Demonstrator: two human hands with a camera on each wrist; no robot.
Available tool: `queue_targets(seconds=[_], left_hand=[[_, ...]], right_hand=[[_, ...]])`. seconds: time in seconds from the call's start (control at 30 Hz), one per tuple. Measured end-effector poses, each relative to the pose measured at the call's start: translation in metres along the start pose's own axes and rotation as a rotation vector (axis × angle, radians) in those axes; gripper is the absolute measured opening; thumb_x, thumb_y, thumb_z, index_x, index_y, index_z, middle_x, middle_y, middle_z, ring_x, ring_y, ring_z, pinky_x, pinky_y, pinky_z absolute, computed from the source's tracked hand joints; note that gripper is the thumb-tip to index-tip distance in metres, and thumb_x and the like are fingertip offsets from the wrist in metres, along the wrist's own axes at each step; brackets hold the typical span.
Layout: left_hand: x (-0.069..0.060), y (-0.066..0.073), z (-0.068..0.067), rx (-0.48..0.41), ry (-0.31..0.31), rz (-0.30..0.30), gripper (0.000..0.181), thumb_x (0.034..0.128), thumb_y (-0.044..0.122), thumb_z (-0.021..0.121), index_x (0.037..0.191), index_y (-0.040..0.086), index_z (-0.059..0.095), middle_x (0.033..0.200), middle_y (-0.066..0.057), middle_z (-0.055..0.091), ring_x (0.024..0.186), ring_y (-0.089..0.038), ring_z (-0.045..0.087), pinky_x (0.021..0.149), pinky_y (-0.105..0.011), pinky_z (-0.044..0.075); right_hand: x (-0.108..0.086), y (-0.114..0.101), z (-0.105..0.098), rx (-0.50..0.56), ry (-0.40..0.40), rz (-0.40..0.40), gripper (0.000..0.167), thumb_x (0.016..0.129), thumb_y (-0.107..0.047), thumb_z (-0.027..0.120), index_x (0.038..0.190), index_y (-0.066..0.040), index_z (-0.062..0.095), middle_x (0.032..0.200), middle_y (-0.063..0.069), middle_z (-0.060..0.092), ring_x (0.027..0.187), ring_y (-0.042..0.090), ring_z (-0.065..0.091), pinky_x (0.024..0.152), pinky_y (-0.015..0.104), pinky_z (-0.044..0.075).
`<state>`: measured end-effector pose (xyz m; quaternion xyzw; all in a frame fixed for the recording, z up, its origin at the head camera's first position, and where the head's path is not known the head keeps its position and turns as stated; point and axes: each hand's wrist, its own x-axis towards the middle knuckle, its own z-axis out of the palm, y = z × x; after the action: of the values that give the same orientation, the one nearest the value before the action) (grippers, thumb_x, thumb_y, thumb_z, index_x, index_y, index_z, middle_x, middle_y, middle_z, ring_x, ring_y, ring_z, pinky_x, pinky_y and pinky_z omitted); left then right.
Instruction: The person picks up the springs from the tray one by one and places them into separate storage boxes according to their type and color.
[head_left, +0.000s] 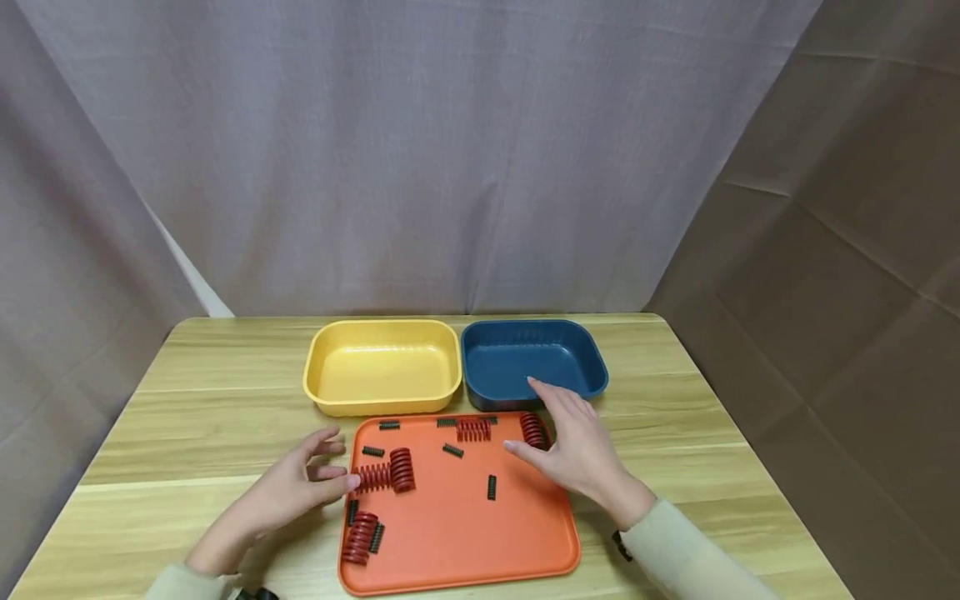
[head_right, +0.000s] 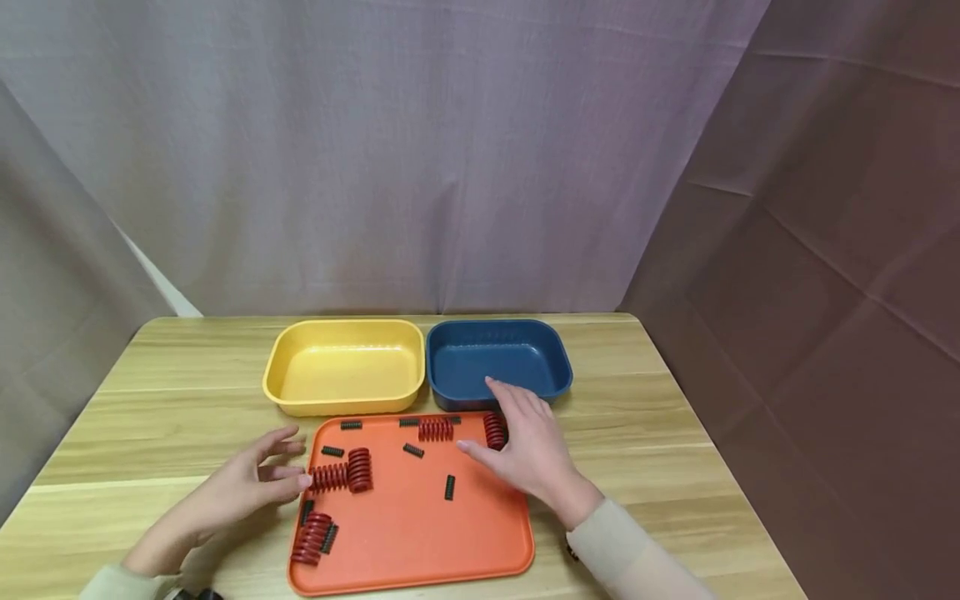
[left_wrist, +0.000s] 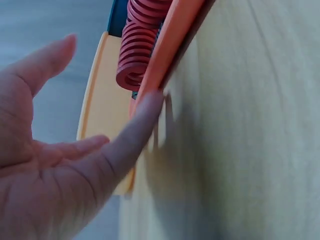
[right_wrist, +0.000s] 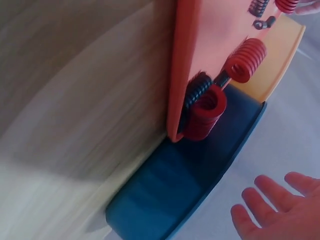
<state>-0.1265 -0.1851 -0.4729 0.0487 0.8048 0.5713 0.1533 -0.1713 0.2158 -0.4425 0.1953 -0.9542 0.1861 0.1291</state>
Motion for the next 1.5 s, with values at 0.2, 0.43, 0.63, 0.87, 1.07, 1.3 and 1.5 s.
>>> queue_targets(seconds=[0.2, 0.43, 0.63, 0.87, 1.07, 1.3, 1.5], left_hand=[[0.002, -0.008, -0.003, -0.053, -0.075, 0.0, 0.092, 0.0777, 0.021, 0.081, 0.148, -0.001, 0.026, 0.135, -0.027, 0.048, 0.111, -0.033, 0.059, 0.092, -0.041, 0.05], [0.005, -0.013, -0.001, -0.137, -0.107, 0.01, 0.077, 0.0797, 0.009, 0.077, 0.14, -0.012, 0.034, 0.119, -0.021, 0.057, 0.103, -0.03, 0.061, 0.083, -0.032, 0.054], [0.005, -0.015, 0.001, -0.138, -0.088, 0.022, 0.07, 0.0805, 0.004, 0.075, 0.138, -0.013, 0.037, 0.117, -0.022, 0.057, 0.1, -0.03, 0.062, 0.081, -0.031, 0.055], [0.005, -0.015, 0.004, -0.129, -0.07, 0.017, 0.07, 0.0801, 0.004, 0.075, 0.138, -0.011, 0.038, 0.115, -0.021, 0.058, 0.099, -0.029, 0.063, 0.08, -0.03, 0.055], [0.006, -0.018, 0.005, -0.132, -0.065, 0.017, 0.072, 0.0804, 0.001, 0.074, 0.141, -0.011, 0.036, 0.113, -0.02, 0.057, 0.098, -0.029, 0.062, 0.079, -0.03, 0.055], [0.006, -0.017, 0.005, -0.144, -0.072, 0.006, 0.072, 0.0806, 0.0, 0.074, 0.141, -0.011, 0.036, 0.113, -0.02, 0.056, 0.098, -0.028, 0.062, 0.079, -0.031, 0.055], [0.006, -0.017, 0.005, -0.133, -0.063, 0.009, 0.073, 0.0802, 0.001, 0.074, 0.141, -0.01, 0.036, 0.114, -0.02, 0.056, 0.098, -0.028, 0.062, 0.079, -0.03, 0.055]], right_hand=[[-0.004, -0.007, 0.002, 0.156, -0.089, 0.042, 0.094, 0.068, -0.076, 0.066, 0.147, -0.032, 0.038, 0.144, -0.006, 0.044, 0.13, 0.019, 0.041, 0.103, 0.051, 0.039], [-0.007, -0.01, 0.009, 0.277, -0.168, 0.083, 0.094, 0.063, -0.061, 0.082, 0.144, -0.031, 0.045, 0.138, -0.014, 0.047, 0.126, 0.014, 0.044, 0.101, 0.045, 0.042], [-0.007, -0.009, 0.012, 0.288, -0.198, 0.08, 0.093, 0.063, -0.058, 0.084, 0.143, -0.029, 0.047, 0.135, -0.014, 0.049, 0.12, 0.014, 0.047, 0.098, 0.044, 0.043], [-0.009, 0.005, 0.01, 0.262, -0.187, 0.106, 0.091, 0.062, -0.058, 0.084, 0.141, -0.03, 0.049, 0.132, -0.009, 0.052, 0.121, 0.015, 0.046, 0.097, 0.045, 0.045], [-0.01, 0.021, 0.012, 0.228, -0.182, 0.114, 0.09, 0.062, -0.061, 0.083, 0.138, -0.023, 0.051, 0.129, -0.004, 0.055, 0.118, 0.019, 0.048, 0.095, 0.044, 0.046], [-0.01, 0.033, 0.02, 0.197, -0.163, 0.139, 0.087, 0.064, -0.059, 0.083, 0.137, -0.021, 0.053, 0.129, -0.005, 0.055, 0.119, 0.02, 0.047, 0.097, 0.047, 0.044], [-0.006, 0.041, 0.028, 0.167, -0.149, 0.116, 0.081, 0.068, -0.057, 0.081, 0.134, -0.016, 0.056, 0.127, -0.002, 0.057, 0.114, 0.022, 0.048, 0.094, 0.045, 0.045]])
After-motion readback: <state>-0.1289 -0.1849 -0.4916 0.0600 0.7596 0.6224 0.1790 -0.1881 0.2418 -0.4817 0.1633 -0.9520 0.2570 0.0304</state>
